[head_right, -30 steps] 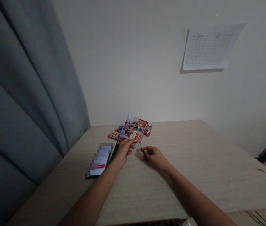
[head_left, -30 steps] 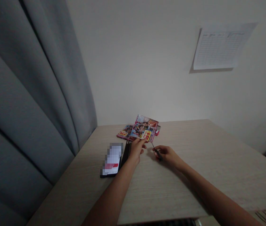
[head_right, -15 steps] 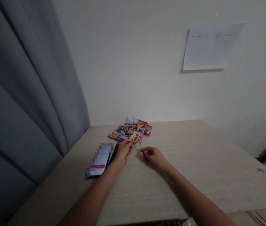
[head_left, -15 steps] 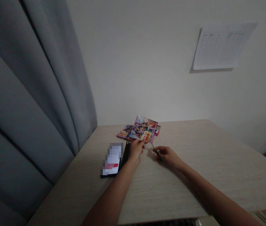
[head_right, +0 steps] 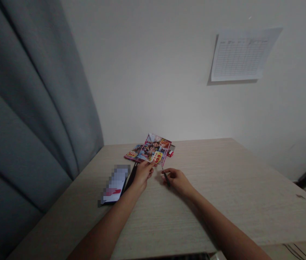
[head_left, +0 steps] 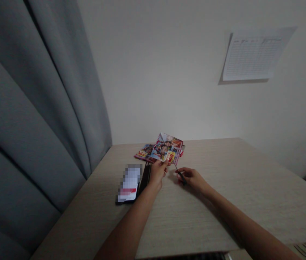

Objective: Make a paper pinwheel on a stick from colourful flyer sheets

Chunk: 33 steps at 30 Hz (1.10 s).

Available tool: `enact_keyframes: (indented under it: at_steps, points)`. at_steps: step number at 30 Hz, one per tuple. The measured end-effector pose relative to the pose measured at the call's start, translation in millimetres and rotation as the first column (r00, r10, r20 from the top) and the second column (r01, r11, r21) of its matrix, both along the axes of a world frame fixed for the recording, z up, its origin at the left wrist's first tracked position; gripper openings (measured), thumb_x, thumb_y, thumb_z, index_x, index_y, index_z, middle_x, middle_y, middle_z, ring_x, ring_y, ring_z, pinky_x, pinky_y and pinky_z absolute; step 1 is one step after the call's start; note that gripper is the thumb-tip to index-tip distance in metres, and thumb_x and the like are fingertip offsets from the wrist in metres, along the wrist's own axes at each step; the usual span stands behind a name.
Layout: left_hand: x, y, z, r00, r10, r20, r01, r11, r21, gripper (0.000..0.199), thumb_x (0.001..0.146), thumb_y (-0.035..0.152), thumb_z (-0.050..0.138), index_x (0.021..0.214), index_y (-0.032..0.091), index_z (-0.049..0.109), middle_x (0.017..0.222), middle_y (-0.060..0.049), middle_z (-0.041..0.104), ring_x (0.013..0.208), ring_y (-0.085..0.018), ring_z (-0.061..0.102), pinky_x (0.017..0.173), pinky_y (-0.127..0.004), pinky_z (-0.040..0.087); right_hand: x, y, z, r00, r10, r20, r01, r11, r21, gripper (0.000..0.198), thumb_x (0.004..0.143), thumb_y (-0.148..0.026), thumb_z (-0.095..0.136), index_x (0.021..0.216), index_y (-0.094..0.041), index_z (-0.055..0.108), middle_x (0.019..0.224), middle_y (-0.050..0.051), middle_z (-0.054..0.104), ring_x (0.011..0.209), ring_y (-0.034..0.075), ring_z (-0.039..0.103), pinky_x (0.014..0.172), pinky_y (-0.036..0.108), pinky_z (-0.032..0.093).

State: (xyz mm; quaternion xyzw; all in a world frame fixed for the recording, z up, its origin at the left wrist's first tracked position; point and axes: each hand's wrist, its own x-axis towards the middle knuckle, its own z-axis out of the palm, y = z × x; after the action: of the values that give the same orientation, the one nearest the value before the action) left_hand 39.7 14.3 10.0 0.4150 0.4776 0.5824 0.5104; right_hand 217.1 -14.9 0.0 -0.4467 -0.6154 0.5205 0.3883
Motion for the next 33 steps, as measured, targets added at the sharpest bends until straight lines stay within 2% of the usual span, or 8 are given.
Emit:
enact_keyframes:
  at_steps: [8,22,33]
  points:
    - [3.6,-1.4,-0.4,1.000,-0.013,-0.005,0.013,1.000,0.011,0.041,0.065,0.050,0.080,0.075,0.014,0.065,0.073,-0.005,0.070,0.044,-0.004,0.043,0.041,-0.017,0.020,1.7,2.4,-3.8,1.000,-0.010,-0.025,0.010,1.000,0.007,0.053,0.074,-0.049,0.072,0.110,-0.011,0.071,0.071,0.007,0.073,0.060,0.015,0.061,0.058,0.027,0.044]
    - [3.6,-2.7,1.8,1.000,-0.008,-0.010,0.008,1.000,0.001,0.041,0.065,0.051,0.079,0.074,0.013,0.064,0.075,-0.005,0.070,0.045,-0.004,0.043,0.041,-0.017,0.019,1.8,2.1,-1.6,1.000,-0.008,-0.022,0.008,1.000,-0.017,0.052,0.073,-0.049,0.072,0.108,-0.011,0.071,0.066,0.004,0.068,0.058,0.014,0.057,0.055,0.026,0.041]
    - [2.6,-0.1,-0.1,1.000,-0.017,-0.011,0.017,1.000,0.010,0.041,0.064,0.050,0.080,0.073,0.014,0.064,0.071,-0.004,0.068,0.043,-0.003,0.042,0.039,-0.017,0.018,0.3,2.6,-2.3,0.998,-0.033,-0.050,0.031,0.999,-0.041,0.052,0.068,-0.050,0.074,0.103,-0.012,0.072,0.068,0.003,0.067,0.059,0.014,0.055,0.056,0.026,0.041]
